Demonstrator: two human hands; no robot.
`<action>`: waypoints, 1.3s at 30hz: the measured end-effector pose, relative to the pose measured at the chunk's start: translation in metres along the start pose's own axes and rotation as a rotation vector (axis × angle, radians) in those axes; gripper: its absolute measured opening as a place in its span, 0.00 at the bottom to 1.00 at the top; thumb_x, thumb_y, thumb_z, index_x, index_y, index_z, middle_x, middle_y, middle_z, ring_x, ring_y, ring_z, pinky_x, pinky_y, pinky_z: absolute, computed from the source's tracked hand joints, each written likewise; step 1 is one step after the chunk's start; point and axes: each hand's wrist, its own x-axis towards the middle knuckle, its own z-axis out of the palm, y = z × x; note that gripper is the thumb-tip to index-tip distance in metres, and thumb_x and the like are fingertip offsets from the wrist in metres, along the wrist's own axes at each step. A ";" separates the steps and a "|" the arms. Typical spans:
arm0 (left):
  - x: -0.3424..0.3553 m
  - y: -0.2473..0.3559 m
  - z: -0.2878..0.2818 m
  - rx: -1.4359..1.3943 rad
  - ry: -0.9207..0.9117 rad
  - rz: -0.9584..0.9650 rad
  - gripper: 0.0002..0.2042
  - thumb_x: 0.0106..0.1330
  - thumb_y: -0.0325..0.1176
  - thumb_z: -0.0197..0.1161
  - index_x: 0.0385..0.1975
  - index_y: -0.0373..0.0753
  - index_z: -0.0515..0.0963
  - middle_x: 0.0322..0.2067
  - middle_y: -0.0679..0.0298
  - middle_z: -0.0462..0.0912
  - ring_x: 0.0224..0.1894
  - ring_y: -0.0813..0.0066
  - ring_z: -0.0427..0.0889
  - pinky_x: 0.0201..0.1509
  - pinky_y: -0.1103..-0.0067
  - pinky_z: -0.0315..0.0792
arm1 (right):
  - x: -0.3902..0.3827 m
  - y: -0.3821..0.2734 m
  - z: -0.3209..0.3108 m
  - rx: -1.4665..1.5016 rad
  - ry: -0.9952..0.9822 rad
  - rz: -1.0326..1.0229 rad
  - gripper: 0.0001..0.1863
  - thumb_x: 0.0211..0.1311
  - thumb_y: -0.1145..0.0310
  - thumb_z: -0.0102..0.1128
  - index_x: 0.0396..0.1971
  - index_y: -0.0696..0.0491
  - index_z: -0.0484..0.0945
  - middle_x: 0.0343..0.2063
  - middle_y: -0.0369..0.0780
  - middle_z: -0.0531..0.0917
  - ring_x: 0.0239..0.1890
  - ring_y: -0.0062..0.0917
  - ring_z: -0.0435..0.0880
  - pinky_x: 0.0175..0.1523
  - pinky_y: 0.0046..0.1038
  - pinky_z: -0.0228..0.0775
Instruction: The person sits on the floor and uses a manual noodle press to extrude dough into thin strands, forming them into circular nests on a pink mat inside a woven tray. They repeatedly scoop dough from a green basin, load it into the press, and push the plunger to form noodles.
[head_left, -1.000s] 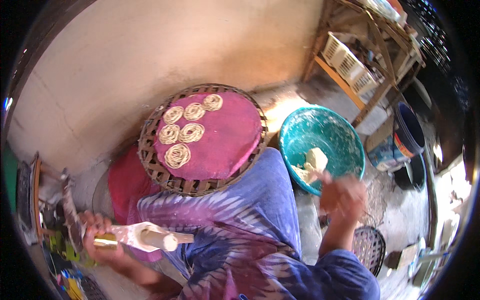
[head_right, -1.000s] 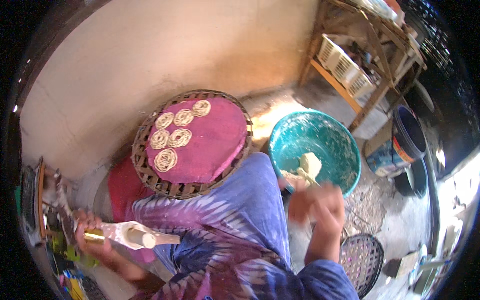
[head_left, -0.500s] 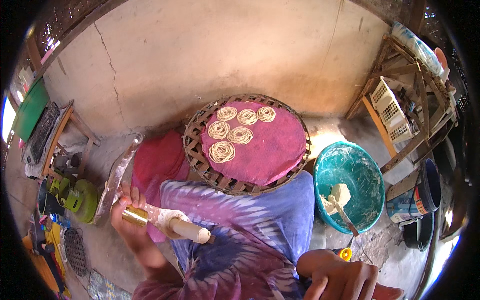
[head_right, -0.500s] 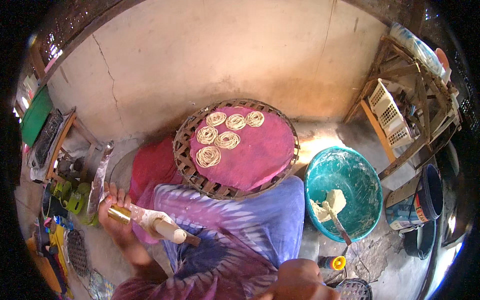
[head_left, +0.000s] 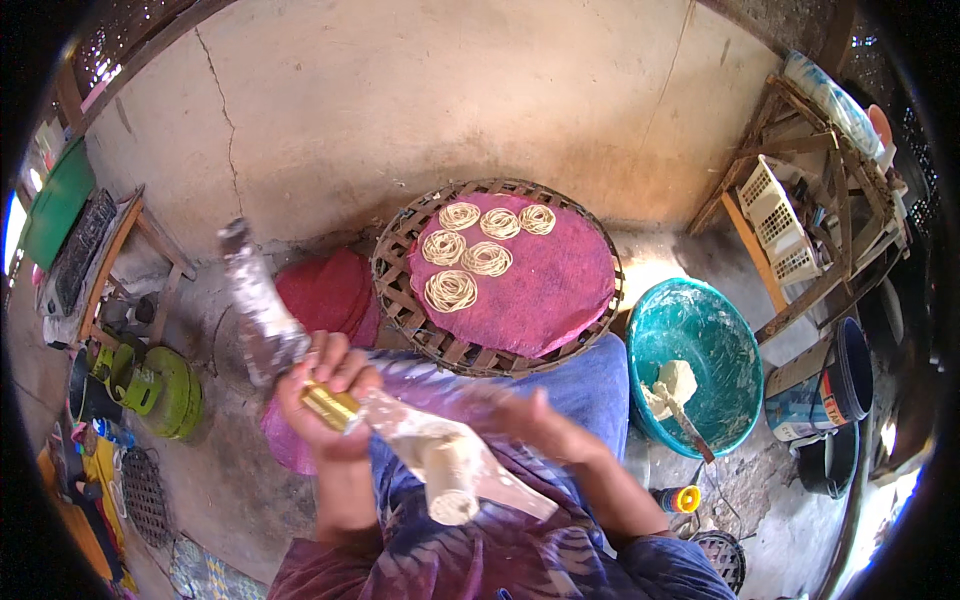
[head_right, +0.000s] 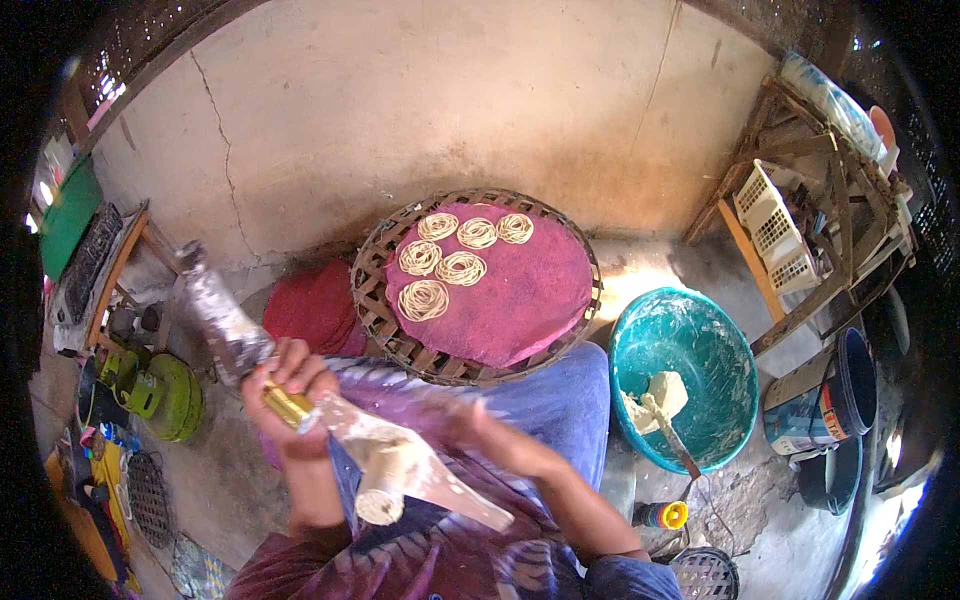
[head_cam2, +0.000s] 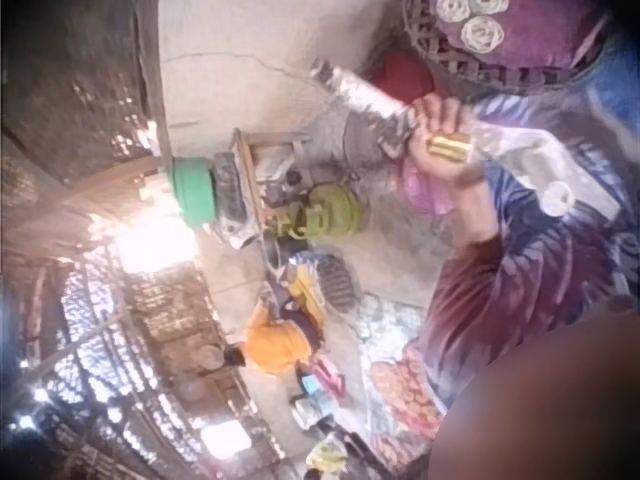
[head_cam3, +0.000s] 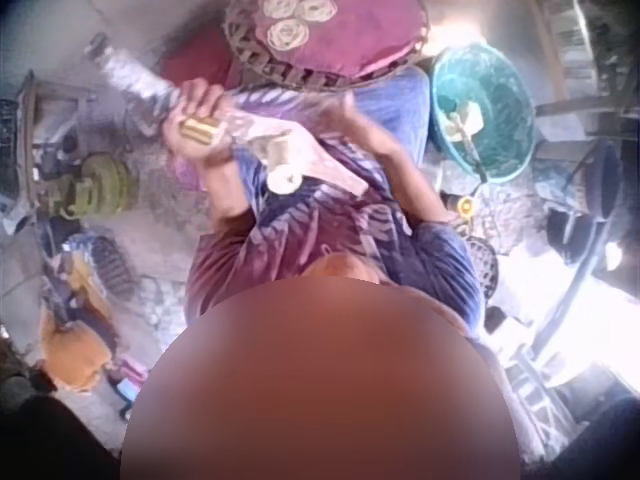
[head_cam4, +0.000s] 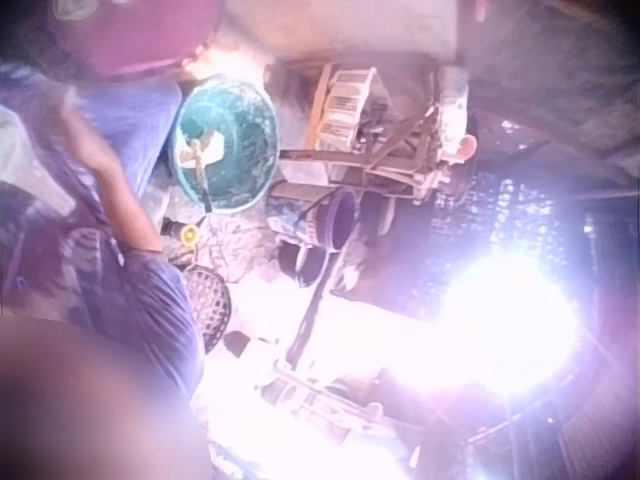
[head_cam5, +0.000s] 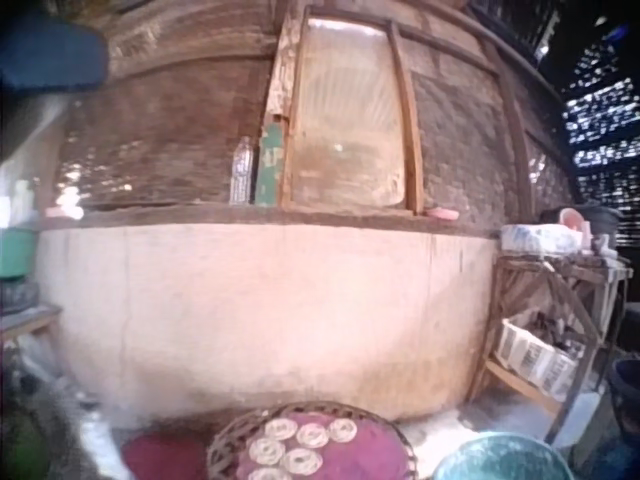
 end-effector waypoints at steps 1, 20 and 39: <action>0.002 -0.015 -0.005 -0.043 0.023 -0.039 0.09 0.57 0.35 0.58 0.27 0.44 0.63 0.24 0.72 0.63 0.27 0.80 0.66 0.35 0.79 0.64 | 0.004 0.022 0.010 0.321 -0.058 0.101 0.57 0.54 0.21 0.31 0.69 0.58 0.50 0.66 0.50 0.61 0.68 0.43 0.59 0.70 0.45 0.50; 0.005 -0.043 0.025 1.551 -0.526 -0.512 0.23 0.52 0.35 0.73 0.49 0.41 0.77 0.44 0.60 0.82 0.46 0.67 0.81 0.51 0.73 0.73 | -0.045 -0.094 0.014 -1.149 0.404 -0.458 0.48 0.53 0.49 0.65 0.62 0.65 0.52 0.48 0.58 0.74 0.49 0.50 0.79 0.55 0.41 0.70; 0.099 -0.047 0.037 0.095 -0.262 -0.382 0.42 0.63 0.64 0.50 0.69 0.38 0.53 0.65 0.45 0.61 0.64 0.52 0.65 0.68 0.64 0.61 | -0.088 -0.031 -0.062 0.250 -0.262 0.465 0.80 0.29 0.11 0.42 0.68 0.69 0.40 0.53 0.61 0.70 0.50 0.41 0.76 0.52 0.38 0.67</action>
